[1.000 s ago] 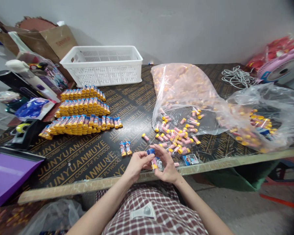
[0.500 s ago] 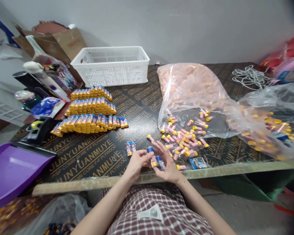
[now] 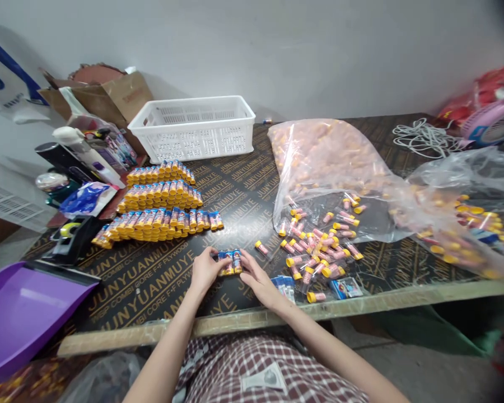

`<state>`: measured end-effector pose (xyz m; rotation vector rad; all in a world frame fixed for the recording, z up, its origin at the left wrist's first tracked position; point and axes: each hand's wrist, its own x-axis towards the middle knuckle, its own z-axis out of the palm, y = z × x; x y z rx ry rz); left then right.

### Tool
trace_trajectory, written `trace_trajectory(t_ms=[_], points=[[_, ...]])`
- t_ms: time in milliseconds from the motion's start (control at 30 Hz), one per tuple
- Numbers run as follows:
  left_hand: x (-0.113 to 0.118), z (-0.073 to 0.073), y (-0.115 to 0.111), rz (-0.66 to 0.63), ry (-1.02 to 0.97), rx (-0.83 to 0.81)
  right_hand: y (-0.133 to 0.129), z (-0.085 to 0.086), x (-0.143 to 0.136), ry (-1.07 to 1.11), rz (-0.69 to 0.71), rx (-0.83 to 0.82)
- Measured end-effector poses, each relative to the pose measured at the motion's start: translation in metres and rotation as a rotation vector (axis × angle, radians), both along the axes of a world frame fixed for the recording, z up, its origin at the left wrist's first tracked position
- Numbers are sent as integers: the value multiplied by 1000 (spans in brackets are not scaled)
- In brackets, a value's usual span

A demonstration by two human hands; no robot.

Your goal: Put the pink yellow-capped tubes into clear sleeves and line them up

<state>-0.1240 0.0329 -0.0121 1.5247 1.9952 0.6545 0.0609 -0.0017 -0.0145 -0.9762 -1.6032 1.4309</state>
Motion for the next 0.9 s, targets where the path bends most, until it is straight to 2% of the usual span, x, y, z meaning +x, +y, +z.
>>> trace_trajectory(t_ms=[100, 200, 267, 333, 400, 500, 600, 767, 900], points=[[0, 6, 4, -65, 60, -20, 8, 10, 10, -190, -22, 196], [-1, 18, 2, -97, 193, -25, 26, 19, 29, -553, -176, 395], [6, 27, -3, -83, 310, 41, 41, 22, 40, -735, -260, 410], [23, 33, -8, -107, 337, 138, 55, 21, 47, -800, -271, 390], [49, 34, -15, -233, 248, 180, 64, 17, 50, -813, -248, 374], [91, 23, -23, -492, 86, 72, 70, 15, 50, -796, -221, 361], [117, 10, -27, -537, 96, -13, 68, 24, 56, -735, -243, 366], [119, 4, -30, -513, 50, -20, 45, 50, 85, -467, -385, 321], [115, 6, -33, -524, 48, -3, 16, 54, 105, -290, -481, 223]])
